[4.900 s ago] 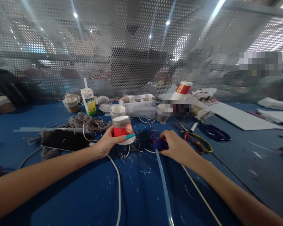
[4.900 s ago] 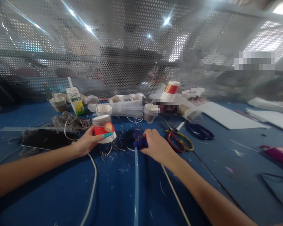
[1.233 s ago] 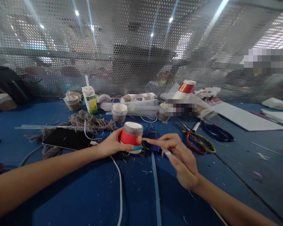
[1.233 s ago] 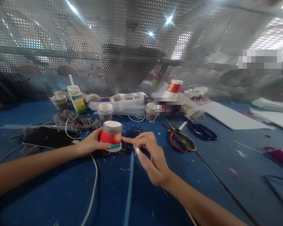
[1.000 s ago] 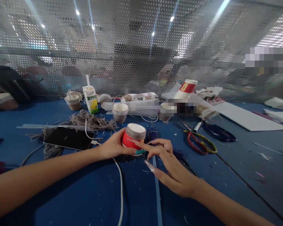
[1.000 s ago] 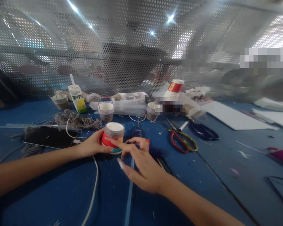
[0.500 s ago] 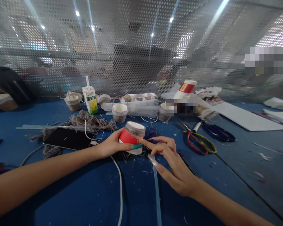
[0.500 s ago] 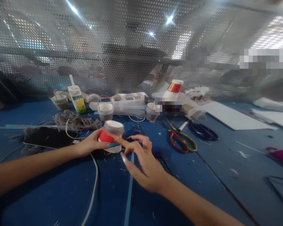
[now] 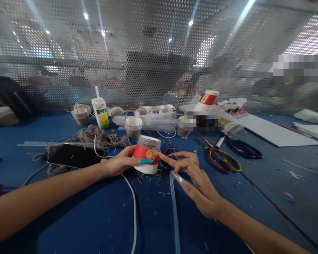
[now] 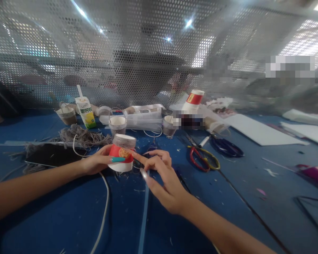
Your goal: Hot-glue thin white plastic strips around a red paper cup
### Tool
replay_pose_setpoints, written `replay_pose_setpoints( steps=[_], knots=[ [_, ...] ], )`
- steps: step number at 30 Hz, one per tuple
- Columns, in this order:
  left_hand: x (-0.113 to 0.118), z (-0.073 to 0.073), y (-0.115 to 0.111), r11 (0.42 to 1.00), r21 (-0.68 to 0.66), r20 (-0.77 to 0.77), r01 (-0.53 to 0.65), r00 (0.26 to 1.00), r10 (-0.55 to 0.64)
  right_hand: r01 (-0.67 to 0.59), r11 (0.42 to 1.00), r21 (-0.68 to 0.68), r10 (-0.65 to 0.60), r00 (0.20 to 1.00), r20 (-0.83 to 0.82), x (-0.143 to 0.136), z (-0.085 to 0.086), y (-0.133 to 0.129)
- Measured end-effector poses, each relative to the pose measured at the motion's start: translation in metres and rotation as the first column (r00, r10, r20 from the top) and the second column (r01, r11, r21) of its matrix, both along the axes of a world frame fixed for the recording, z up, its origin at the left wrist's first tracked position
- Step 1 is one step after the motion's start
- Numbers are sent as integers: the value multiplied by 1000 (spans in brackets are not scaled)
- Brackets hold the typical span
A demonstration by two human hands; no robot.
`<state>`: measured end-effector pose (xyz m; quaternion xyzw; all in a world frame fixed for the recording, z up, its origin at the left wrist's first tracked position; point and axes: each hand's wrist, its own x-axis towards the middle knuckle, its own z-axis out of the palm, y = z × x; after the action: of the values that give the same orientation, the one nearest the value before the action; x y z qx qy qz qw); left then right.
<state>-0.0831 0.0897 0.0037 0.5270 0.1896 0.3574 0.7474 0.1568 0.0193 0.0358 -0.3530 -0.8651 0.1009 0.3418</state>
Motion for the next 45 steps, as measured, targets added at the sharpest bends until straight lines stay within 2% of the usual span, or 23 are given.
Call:
replay_pose_setpoints(
  steps=[4,8,12,21,28,33,38,40,43,45],
  knots=[
    [0,-1,2,1000,-18,-11,-12,1000,12,-45,997,-63,47,998,36,-2,3,-1],
    [2,2,-1,1000,19,-47,-6,999,7,-80,985,-155,97,990,101,-3,4,-2],
    [4,4,-1,999,33,-50,13,999,-11,-113,973,-200,135,986,99,-4,5,-2],
    [2,4,-1,998,18,-16,58,998,-58,-82,956,-281,114,989,98,-7,8,-5],
    [1,3,1,999,2,23,52,998,-52,-50,956,-289,43,999,-31,-5,4,-4],
    [0,0,3,999,5,37,45,998,-45,-79,978,-192,34,973,-229,-2,-1,-1],
    [-1,1,4,998,19,16,58,998,-58,-35,997,69,59,919,-389,7,-6,-1],
    [-1,1,4,998,28,18,60,998,-60,-39,992,124,77,947,-311,7,-4,-2],
    [-1,1,4,998,29,29,53,998,-54,-69,989,129,86,988,-130,3,0,-2],
    [-1,0,4,999,12,34,51,998,-51,-104,985,141,114,991,-69,2,2,0]
  ],
)
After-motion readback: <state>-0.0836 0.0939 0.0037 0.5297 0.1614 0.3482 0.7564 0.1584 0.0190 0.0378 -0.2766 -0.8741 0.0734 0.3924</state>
